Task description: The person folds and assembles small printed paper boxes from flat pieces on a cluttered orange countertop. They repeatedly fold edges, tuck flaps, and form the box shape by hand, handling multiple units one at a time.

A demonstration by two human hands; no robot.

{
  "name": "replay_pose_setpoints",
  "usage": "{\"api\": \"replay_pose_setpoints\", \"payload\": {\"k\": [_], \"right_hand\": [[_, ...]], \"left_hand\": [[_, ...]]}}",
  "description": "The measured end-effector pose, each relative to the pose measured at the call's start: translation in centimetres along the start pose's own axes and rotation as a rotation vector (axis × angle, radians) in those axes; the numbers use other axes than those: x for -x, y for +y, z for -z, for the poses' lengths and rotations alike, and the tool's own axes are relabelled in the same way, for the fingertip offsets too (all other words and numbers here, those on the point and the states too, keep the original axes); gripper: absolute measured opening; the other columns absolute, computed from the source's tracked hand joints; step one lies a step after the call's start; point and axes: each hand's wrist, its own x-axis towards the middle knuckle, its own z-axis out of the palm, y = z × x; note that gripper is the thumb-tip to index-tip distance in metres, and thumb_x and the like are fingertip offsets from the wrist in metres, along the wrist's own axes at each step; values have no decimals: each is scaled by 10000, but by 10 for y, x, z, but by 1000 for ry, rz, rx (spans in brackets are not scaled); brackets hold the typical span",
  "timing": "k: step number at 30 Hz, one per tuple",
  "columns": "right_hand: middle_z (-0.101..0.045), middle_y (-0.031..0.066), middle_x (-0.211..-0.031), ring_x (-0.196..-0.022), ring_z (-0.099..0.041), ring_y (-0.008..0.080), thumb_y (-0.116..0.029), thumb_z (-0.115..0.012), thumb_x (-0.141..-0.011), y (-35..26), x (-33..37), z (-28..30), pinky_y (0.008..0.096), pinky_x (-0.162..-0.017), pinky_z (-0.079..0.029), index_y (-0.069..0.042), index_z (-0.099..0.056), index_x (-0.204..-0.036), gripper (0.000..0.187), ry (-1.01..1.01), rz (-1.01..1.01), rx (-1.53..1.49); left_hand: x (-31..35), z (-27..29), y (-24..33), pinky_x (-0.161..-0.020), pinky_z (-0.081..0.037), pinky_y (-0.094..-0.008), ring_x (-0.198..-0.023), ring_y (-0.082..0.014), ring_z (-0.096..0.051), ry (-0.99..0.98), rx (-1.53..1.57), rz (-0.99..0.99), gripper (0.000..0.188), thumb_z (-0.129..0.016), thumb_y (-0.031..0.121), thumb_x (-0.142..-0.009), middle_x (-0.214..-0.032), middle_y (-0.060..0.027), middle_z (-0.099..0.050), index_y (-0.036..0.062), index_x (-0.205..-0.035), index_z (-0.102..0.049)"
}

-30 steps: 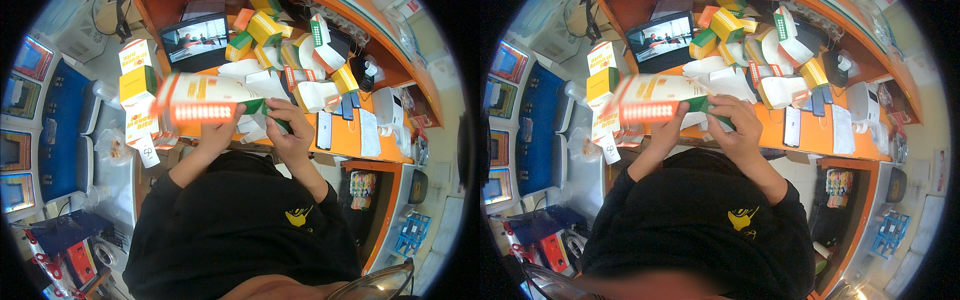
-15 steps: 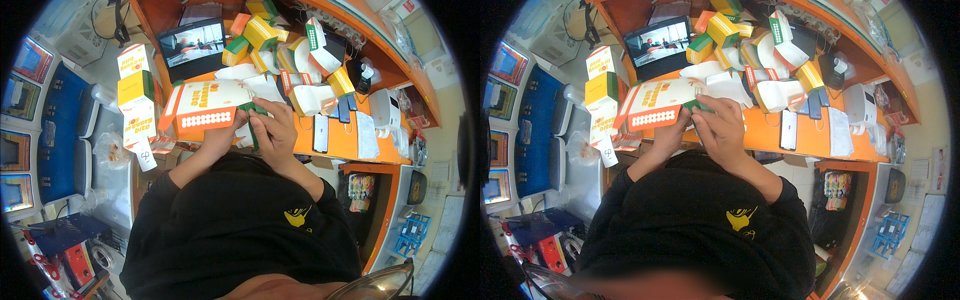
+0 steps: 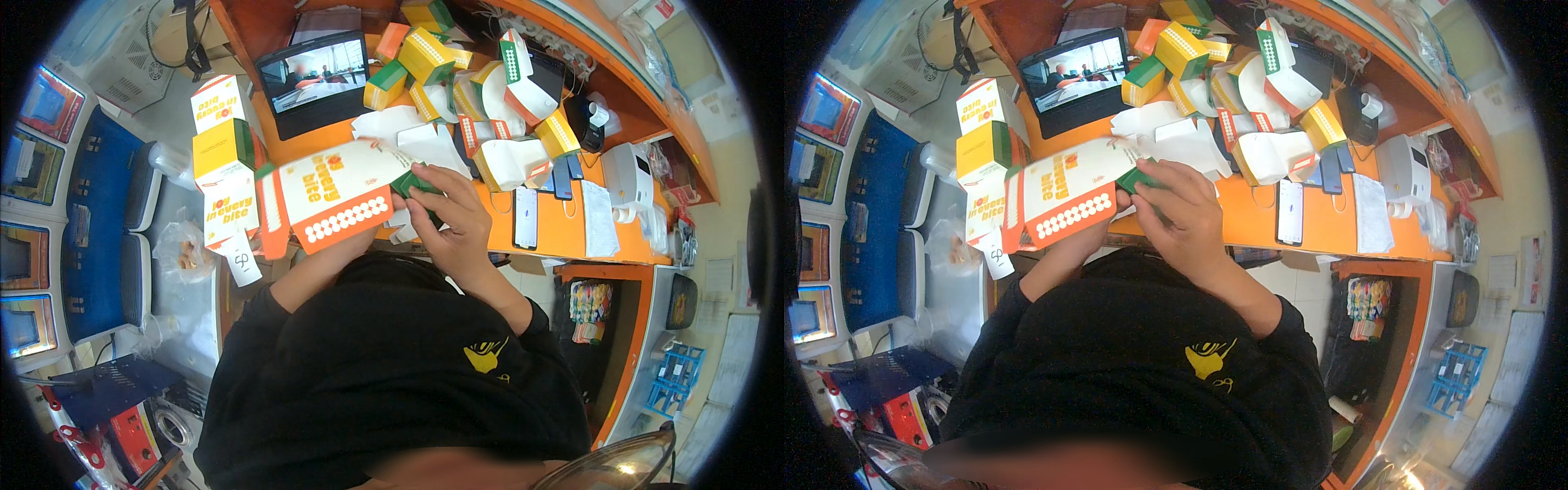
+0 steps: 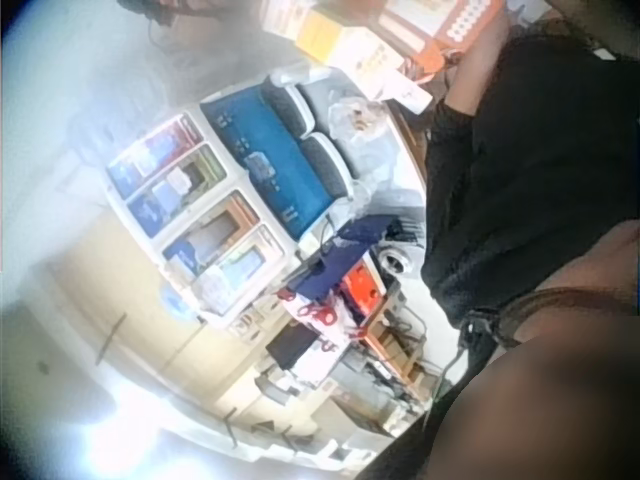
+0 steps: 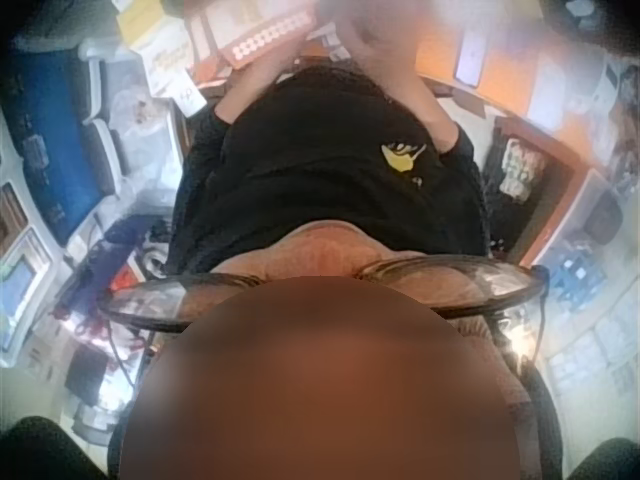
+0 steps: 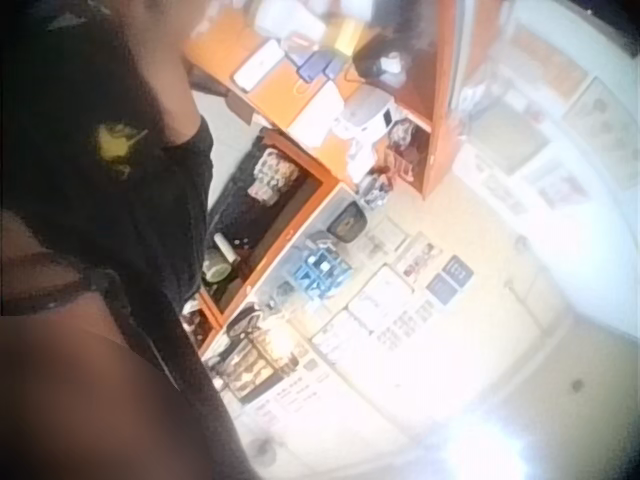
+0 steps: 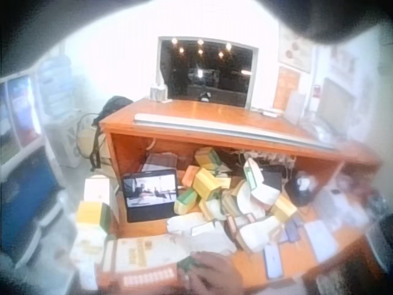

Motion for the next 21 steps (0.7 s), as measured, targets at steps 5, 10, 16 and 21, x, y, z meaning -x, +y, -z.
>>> {"api": "replay_pose_setpoints", "payload": {"k": [5,10,16,21], "right_hand": [[-655,144,-1223,-1101,-613,328,-22,-697,-809,-1,8,-2,401,-953,-467,-45,-710,-998,191,-88,-10,-37],[-652,143,-1229,-1110,-611,282,-175,-644,-932,17,7,-2,364,-964,-448,-23,-691,-1094,226,254,-307,-240],[-694,63,-1018,-913,-617,125,-236,-691,-924,37,7,19,278,-819,-476,9,-697,-1095,298,-43,-884,-876],[-704,33,-900,-748,-589,72,-212,-732,-896,25,16,5,219,-686,-474,12,-721,-1051,272,112,-888,-856]], "left_hand": [[4,2,8,-835,-519,-312,-984,-152,-599,64,-160,58,454,-672,359,-938,-1102,-59,-616,20,-1229,-589],[3,12,7,-715,-521,-237,-835,-113,-610,151,114,76,348,-577,280,-999,-997,-27,-639,8,-1214,-607],[4,40,2,-704,-448,-202,-807,-58,-566,44,336,207,333,-468,286,-1047,-1010,0,-646,43,-1245,-582],[3,34,10,-919,-446,-326,-1093,-166,-525,366,-104,-10,371,-586,205,-981,-1199,-84,-547,27,-1289,-483]]}}
